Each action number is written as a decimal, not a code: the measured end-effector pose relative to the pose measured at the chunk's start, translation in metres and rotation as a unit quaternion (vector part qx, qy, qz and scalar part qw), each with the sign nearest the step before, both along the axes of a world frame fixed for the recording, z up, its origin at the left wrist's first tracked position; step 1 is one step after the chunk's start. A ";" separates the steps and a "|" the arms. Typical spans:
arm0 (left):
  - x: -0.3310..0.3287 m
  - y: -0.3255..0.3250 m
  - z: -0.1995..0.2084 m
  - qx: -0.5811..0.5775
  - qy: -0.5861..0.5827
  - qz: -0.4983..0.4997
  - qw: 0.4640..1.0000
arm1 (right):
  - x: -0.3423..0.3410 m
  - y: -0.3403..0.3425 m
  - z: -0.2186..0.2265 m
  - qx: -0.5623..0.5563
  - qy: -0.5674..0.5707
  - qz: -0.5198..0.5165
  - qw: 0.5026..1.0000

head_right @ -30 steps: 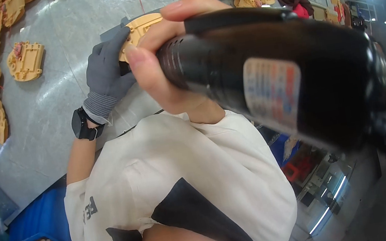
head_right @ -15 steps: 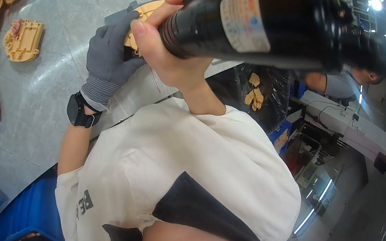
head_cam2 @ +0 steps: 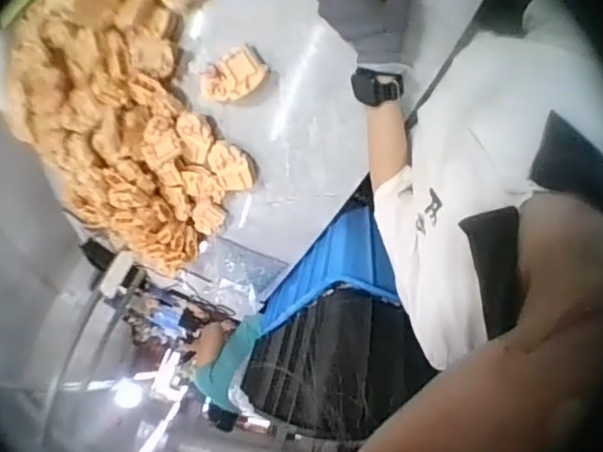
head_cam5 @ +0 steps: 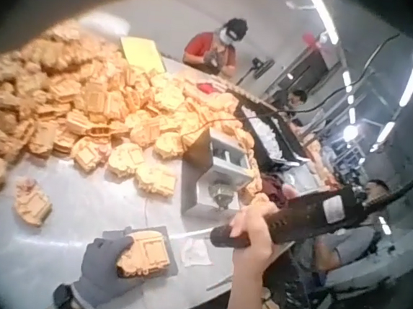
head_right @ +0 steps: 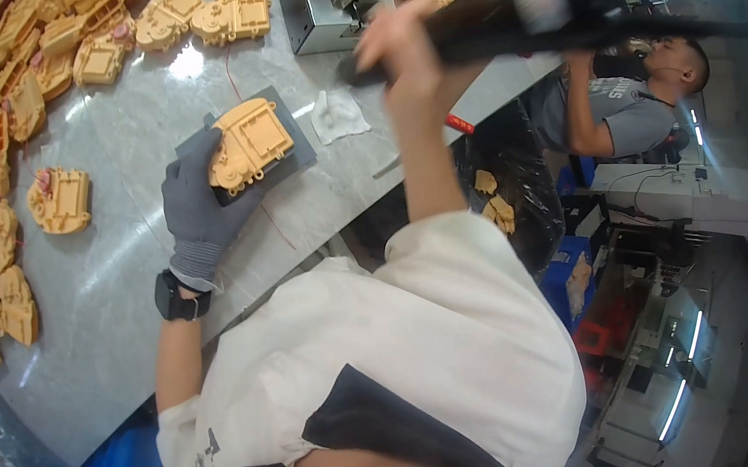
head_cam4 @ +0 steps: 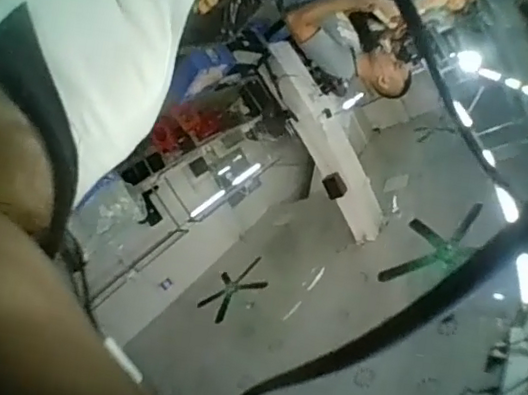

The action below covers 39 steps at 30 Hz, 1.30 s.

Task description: The person assembles plastic toy parts by positioning each piece onto a fixture and driving screws into it with an electric screwdriver.

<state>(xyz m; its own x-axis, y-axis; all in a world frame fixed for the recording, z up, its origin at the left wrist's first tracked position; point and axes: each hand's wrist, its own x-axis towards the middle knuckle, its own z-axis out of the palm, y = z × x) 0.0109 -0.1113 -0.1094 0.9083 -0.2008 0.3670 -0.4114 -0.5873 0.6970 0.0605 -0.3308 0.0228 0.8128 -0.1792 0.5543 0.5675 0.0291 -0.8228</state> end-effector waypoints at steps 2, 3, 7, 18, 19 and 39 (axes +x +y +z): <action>-0.005 -0.003 0.008 -0.005 0.003 -0.019 1.000 | 0.035 -0.041 0.028 -0.060 -0.061 -0.135 0.987; -0.001 -0.003 0.009 -0.008 -0.001 -0.025 1.000 | 0.053 -0.040 0.029 -0.037 -0.093 -0.172 0.980; 0.000 0.000 0.007 -0.014 0.021 -0.039 0.999 | 0.093 -0.027 -0.002 -0.048 -0.044 -0.242 0.968; 0.006 -0.003 0.010 -0.029 0.034 -0.045 0.998 | -0.021 0.050 0.004 0.061 -0.044 -0.021 0.997; 0.008 -0.001 0.009 -0.030 0.021 -0.037 0.999 | -0.018 0.059 0.000 0.005 -0.050 -0.012 0.999; 0.006 0.002 0.002 -0.053 0.022 -0.028 0.998 | 0.021 0.108 -0.023 -0.061 0.028 0.028 0.997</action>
